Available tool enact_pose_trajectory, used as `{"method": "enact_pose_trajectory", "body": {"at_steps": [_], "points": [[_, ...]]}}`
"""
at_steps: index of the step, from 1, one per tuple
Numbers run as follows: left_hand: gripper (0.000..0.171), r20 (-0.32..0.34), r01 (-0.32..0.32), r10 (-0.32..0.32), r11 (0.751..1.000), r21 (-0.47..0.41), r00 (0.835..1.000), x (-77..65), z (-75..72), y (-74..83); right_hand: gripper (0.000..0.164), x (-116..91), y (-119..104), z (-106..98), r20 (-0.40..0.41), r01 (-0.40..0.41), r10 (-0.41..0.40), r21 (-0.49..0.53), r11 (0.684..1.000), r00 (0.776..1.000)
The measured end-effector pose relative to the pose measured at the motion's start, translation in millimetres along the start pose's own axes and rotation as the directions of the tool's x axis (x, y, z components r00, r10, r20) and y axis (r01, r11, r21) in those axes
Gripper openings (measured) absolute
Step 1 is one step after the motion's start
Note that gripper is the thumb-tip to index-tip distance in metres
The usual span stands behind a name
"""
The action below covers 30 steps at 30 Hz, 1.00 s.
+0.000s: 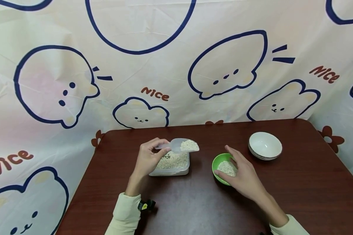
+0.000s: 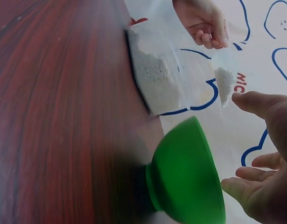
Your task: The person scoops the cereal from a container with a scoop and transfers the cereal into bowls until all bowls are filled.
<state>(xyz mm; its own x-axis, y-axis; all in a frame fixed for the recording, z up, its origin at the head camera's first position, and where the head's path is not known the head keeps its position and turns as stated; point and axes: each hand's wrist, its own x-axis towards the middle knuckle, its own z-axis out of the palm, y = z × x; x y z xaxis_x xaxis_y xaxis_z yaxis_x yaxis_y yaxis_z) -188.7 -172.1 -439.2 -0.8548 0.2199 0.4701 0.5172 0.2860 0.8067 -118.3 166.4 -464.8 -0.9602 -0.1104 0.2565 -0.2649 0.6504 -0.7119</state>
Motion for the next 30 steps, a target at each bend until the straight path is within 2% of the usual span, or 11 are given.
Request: {"method": "enact_pose_trajectory", "body": {"at_steps": [8, 16, 26, 30], "points": [[0.009, 0.051, -0.043, 0.043, 0.999, 0.01, 0.998, 7.3, 24.7, 4.0, 0.094, -8, 10, -12, -0.009, -0.021, 0.02, -0.021, 1.0, 1.0], [0.008, 0.121, -0.074, 0.075, 0.997, -0.015, 0.99, 12.5, 49.5, 9.2, 0.094, -19, 22, -21, -0.027, -0.016, 0.014, -0.065, 0.998, 1.0], [0.008, 0.197, -0.037, 0.033, 0.999, 0.016, 0.98, 15.1, 72.4, 17.6, 0.099, -29, 33, -25, 0.039, -0.093, 0.096, -0.078, 0.993, 0.995], [0.008, 0.206, -0.079, 0.072, 0.996, 0.028, 0.976, 16.1, 78.7, 17.4, 0.101, -32, 35, -24, 0.053, -0.11, 0.114, -0.075, 0.991, 0.992]]}}
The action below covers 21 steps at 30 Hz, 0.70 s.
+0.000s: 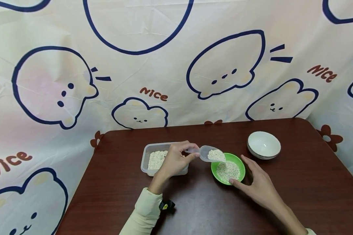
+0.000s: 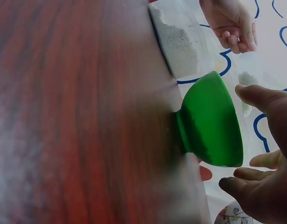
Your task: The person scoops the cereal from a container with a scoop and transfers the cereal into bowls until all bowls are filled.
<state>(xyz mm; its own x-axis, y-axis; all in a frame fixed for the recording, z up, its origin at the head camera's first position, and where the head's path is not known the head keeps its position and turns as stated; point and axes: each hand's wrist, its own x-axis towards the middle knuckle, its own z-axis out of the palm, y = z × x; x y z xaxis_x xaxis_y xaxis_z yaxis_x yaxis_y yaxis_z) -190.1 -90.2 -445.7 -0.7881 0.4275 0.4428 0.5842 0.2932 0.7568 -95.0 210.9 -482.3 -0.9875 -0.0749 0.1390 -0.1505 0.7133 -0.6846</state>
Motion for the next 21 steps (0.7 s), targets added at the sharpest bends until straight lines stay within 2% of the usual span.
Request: {"method": "enact_pose_trajectory", "body": {"at_steps": [6, 14, 21], "points": [[0.008, 0.032, -0.072, 0.07, 0.995, 0.066, 0.997, 3.5, 6.2, 2.6, 0.105, -3, 5, 1, 0.014, -0.002, 0.002, -0.003, 1.0, 1.0], [0.008, 0.156, -0.053, 0.032, 0.99, 0.133, 0.987, 8.8, 9.3, 10.0, 0.114, -3, 11, 5, 0.056, -0.006, 0.002, 0.079, 0.997, 0.998], [0.006, 0.261, -0.104, 0.055, 0.979, 0.178, 0.964, 17.8, 5.8, 21.2, 0.114, -3, 12, 5, 0.069, -0.016, 0.006, 0.142, 0.99, 0.998]]}}
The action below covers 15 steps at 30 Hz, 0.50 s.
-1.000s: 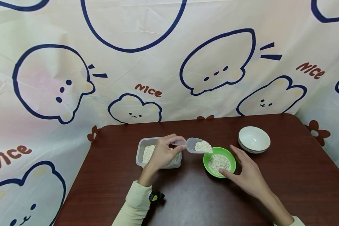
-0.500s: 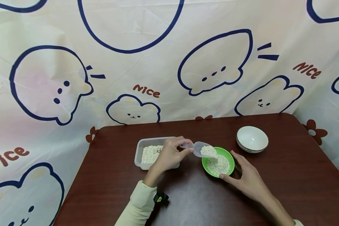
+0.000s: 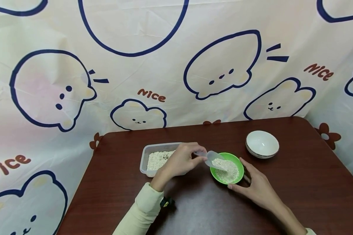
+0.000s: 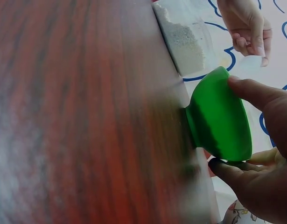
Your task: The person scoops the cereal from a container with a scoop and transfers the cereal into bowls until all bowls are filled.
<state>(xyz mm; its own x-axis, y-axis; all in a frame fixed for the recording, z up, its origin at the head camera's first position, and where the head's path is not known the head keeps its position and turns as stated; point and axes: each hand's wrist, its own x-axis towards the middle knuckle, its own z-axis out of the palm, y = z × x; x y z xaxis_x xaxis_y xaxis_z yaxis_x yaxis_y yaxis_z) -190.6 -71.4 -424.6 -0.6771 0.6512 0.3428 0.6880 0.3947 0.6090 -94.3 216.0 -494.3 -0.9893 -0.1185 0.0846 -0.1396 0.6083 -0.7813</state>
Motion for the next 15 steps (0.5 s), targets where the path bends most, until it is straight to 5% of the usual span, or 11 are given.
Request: {"method": "enact_pose_trajectory", "body": {"at_steps": [15], "points": [[0.014, 0.06, -0.092, 0.084, 0.987, 0.134, 0.995, 8.1, -24.8, 19.0, 0.111, 0, -1, -1, -0.012, 0.004, -0.004, 0.02, 1.0, 1.0]]}}
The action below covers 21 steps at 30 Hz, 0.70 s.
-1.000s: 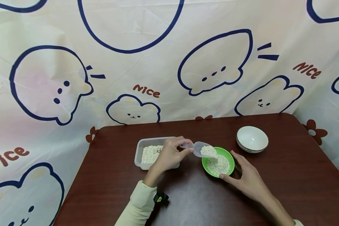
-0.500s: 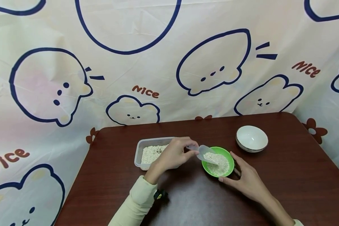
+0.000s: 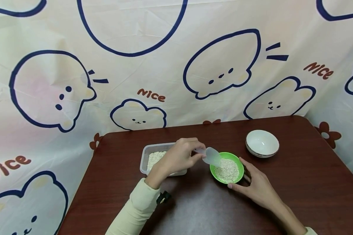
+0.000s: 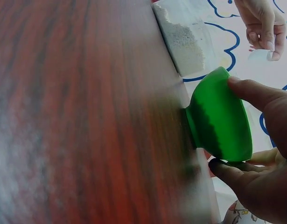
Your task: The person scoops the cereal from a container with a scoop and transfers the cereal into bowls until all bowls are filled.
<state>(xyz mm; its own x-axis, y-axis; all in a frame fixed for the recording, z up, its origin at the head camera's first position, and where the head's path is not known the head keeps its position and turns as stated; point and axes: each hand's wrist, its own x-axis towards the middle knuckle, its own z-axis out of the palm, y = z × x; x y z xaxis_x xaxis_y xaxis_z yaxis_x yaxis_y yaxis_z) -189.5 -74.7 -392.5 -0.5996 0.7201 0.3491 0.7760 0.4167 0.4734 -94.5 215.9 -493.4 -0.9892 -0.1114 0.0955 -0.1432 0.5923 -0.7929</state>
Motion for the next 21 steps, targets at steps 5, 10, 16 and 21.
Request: {"method": "enact_pose_trajectory", "body": {"at_steps": [5, 10, 16, 21], "points": [[0.013, -0.013, -0.009, 0.009, 1.0, -0.004, 1.0, -2.0, -2.7, 0.9, 0.111, 0, -1, 0, -0.002, 0.004, -0.004, -0.003, 1.0, 1.0], [0.011, -0.04, -0.004, 0.002, 0.999, -0.035, 0.999, -4.7, -2.4, 0.0, 0.111, -1, -1, -2, -0.007, 0.004, -0.005, -0.057, 0.998, 1.0], [0.009, -0.109, 0.021, -0.031, 0.995, -0.094, 0.994, -13.3, -1.6, -8.0, 0.111, 1, -6, -7, -0.01, -0.007, 0.006, -0.147, 0.989, 1.0], [0.009, -0.18, 0.084, -0.11, 0.986, -0.146, 0.977, -25.5, -3.1, -13.7, 0.11, 5, -10, -12, -0.032, 0.022, -0.027, -0.156, 0.987, 0.999]]}}
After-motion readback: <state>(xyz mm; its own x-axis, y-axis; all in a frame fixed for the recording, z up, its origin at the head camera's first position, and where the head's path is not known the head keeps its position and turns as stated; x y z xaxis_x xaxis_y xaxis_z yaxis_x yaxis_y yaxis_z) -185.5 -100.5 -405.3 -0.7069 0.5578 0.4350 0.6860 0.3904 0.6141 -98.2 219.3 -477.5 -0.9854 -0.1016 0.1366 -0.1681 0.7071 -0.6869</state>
